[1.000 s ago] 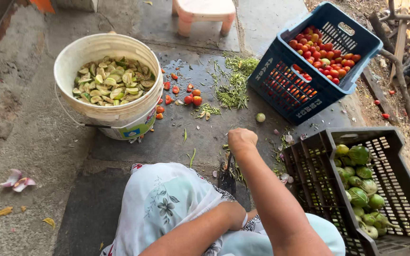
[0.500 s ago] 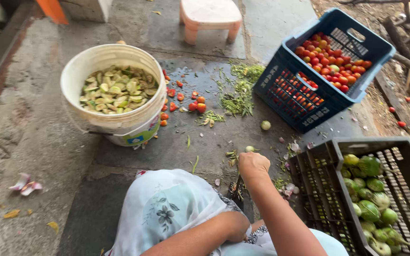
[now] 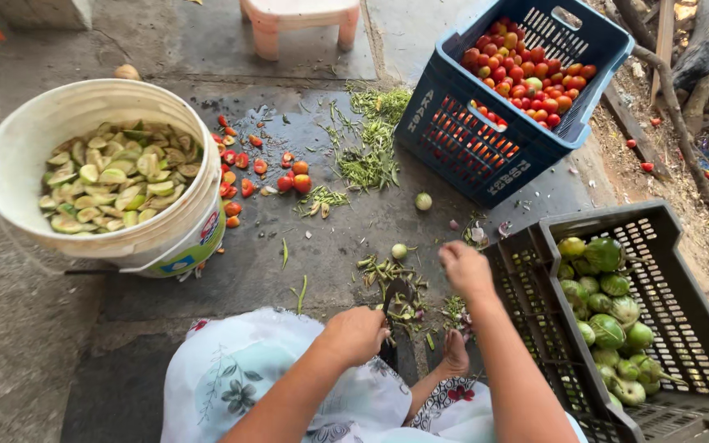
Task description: The person sits on the ground removing stems and calyxes from green eggplants by hand, dropping the trimmings aside and placing the trimmed vegetables into a crate, with peels and cut pieces accumulating in a bucket. They occasionally toss trimmed pieces into the bucket and reach into the crate for more vegetables.
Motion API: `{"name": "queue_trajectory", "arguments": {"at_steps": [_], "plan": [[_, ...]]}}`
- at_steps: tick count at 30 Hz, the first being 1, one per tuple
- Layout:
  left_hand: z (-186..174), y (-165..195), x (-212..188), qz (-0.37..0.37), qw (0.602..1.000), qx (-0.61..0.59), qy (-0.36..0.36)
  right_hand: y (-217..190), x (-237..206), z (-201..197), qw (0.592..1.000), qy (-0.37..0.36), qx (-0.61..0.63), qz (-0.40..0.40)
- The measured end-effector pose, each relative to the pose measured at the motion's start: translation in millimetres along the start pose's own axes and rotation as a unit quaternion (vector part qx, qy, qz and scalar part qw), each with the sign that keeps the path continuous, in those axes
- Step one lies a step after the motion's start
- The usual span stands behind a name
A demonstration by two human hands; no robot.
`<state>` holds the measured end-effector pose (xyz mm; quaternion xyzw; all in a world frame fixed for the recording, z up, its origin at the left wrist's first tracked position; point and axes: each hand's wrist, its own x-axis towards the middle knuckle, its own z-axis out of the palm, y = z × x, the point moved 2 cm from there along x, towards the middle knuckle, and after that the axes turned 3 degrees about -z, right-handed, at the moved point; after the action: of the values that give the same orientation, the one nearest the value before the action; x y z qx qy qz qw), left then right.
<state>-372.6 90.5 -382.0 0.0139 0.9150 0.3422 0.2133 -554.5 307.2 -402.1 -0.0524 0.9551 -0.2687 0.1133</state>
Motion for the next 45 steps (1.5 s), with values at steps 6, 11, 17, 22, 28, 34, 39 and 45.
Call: {"name": "queue_trajectory", "arguments": {"at_steps": [6,11,17,22,28,34,39,45], "plan": [[14,-6,21,-0.05,0.997,-0.05,0.003,38,46,101,0.98,0.015,-0.134,-0.149],[24,-20,43,-0.037,0.99,-0.131,0.035,25,64,138,0.966,-0.004,-0.189,-0.174],[39,-45,65,-0.084,0.977,-0.165,0.103,32,48,120,0.971,-0.08,-0.22,-0.057],[51,-53,74,-0.061,0.972,-0.168,0.155,45,-2,74,0.972,-0.177,-0.087,-0.126],[53,-37,60,-0.069,0.915,-0.397,-0.013,8,-83,64,0.917,-0.285,0.275,-0.045],[19,-15,29,-0.034,0.933,-0.35,0.078,-21,-92,63,0.933,-0.141,0.331,-0.005],[3,-1,18,-0.004,0.926,-0.347,0.146,-19,-86,58,0.937,-0.05,0.343,-0.032],[0,0,18,0.148,0.934,-0.171,0.277,-21,-87,55,0.949,0.031,0.284,-0.13]]}}
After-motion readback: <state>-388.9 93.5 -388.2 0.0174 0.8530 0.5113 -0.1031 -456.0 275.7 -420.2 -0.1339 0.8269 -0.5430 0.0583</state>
